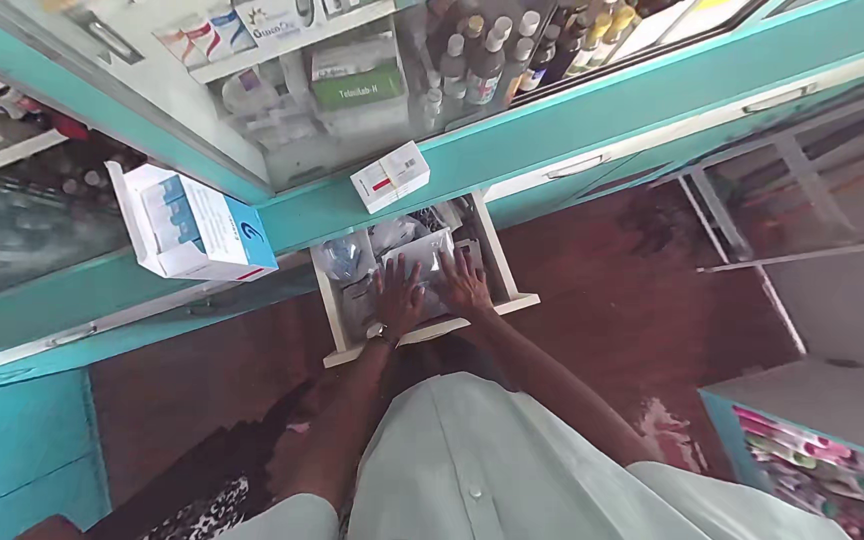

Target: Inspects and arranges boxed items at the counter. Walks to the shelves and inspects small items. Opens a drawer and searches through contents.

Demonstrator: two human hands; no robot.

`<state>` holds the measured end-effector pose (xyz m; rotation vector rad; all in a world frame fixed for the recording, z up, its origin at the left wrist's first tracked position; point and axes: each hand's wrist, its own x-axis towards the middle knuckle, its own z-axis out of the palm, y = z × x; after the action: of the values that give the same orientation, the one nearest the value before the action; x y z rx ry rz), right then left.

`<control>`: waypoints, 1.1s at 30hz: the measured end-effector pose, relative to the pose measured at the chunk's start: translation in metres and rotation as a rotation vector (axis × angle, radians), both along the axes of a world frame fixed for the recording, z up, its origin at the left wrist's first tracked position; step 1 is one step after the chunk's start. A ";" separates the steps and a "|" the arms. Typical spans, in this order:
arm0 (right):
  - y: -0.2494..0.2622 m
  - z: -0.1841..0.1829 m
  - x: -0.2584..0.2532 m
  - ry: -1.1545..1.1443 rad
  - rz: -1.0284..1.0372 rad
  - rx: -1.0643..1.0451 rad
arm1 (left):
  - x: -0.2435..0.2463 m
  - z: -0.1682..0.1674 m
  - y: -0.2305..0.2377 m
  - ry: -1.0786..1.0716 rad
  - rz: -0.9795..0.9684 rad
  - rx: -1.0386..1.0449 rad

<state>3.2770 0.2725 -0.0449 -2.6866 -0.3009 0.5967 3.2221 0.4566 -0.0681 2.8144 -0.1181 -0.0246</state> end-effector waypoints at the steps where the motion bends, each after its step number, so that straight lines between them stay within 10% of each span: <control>1: 0.000 0.000 0.003 0.005 -0.004 -0.011 | 0.003 -0.004 0.000 -0.012 0.009 -0.035; 12: 0.014 0.010 0.037 -0.341 0.169 0.099 | 0.050 0.023 0.014 0.094 0.020 -0.012; 22: 0.028 0.003 0.061 -0.079 0.261 0.052 | 0.021 0.023 0.070 -0.122 0.493 -0.059; 33: 0.031 0.001 0.059 -0.106 0.241 0.050 | 0.057 0.004 0.100 0.112 0.361 0.024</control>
<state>3.3363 0.3038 -0.0442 -2.6577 -0.6665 0.5064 3.2790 0.5563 -0.0644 2.8058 0.4176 -0.1001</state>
